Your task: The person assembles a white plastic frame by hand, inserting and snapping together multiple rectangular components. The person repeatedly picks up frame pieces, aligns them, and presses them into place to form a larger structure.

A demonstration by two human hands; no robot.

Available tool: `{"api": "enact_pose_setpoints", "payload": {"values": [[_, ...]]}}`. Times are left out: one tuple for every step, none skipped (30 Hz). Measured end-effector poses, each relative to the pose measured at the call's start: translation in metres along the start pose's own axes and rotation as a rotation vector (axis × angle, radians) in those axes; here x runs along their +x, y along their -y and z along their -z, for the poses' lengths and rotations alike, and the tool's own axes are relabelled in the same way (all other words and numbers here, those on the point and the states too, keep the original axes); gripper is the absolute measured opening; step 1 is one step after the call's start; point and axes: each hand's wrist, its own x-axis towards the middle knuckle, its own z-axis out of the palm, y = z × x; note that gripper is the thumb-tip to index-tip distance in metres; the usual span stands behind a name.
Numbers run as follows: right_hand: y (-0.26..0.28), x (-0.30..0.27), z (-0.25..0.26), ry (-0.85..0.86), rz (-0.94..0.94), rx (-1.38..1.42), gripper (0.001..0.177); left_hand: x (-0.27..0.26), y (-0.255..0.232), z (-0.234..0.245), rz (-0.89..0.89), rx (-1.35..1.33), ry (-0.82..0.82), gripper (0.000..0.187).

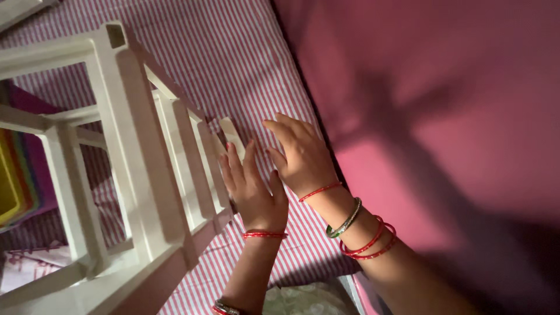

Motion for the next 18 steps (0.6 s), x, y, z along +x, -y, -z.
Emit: {"api": "enact_pose_setpoints", "payload": {"values": [[-0.007,0.000,-0.008,0.014,0.001,0.002,0.046,-0.004,0.007,-0.007,0.033,-0.001,0.027,0.062],[-0.014,0.000,-0.015,0.027,0.002,0.004,0.047,-0.006,0.014,-0.014,0.066,-0.003,0.055,0.064],[-0.021,-0.002,-0.023,0.052,-0.011,0.004,0.046,-0.009,0.022,-0.021,0.080,0.002,0.055,0.065],[-0.028,-0.003,-0.031,0.076,-0.025,0.003,0.046,-0.011,0.029,-0.028,0.095,0.007,0.056,0.066],[-0.036,-0.002,-0.039,0.096,-0.034,0.001,0.045,-0.011,0.037,-0.036,0.106,0.012,0.051,0.067],[-0.043,-0.003,-0.047,0.102,-0.027,-0.004,0.046,-0.011,0.045,-0.043,0.114,0.029,0.039,0.068],[-0.049,-0.003,-0.057,0.110,-0.020,-0.009,0.046,-0.012,0.053,-0.050,0.124,0.047,0.028,0.069],[-0.056,-0.003,-0.068,0.117,-0.014,-0.015,0.047,-0.012,0.061,-0.057,0.134,0.065,0.017,0.070],[-0.062,-0.004,-0.078,0.123,-0.010,-0.024,0.047,-0.013,0.069,-0.062,0.145,0.058,0.028,0.070],[-0.069,-0.006,-0.088,0.129,-0.006,-0.033,0.047,-0.013,0.078,-0.068,0.156,0.051,0.039,0.070],[-0.076,-0.006,-0.098,0.133,0.000,-0.042,0.046,-0.013,0.086,-0.075,0.165,0.043,0.048,0.070],[-0.083,-0.006,-0.108,0.151,-0.003,-0.049,0.047,-0.012,0.093,-0.082,0.174,0.062,0.040,0.069],[-0.089,-0.006,-0.118,0.172,-0.007,-0.056,0.047,-0.011,0.100,-0.089,0.184,0.080,0.033,0.069],[-0.095,-0.006,-0.128,0.192,-0.010,-0.063,0.047,-0.011,0.106,-0.096,0.194,0.098,0.025,0.068],[-0.102,-0.006,-0.139,0.212,-0.012,-0.058,0.048,-0.011,0.112,-0.103,0.228,0.123,0.044,0.068],[-0.108,-0.006,-0.150,0.232,-0.013,-0.053,0.048,-0.011,0.118,-0.109,0.262,0.147,0.062,0.067],[-0.115,-0.006,-0.159,0.254,-0.014,-0.052,0.048,-0.011,0.123,-0.116,0.299,0.168,0.080,0.066],[-0.121,-0.006,-0.169,0.313,-0.045,-0.044,0.047,-0.011,0.128,-0.119,0.268,0.159,0.078,0.066]]}}
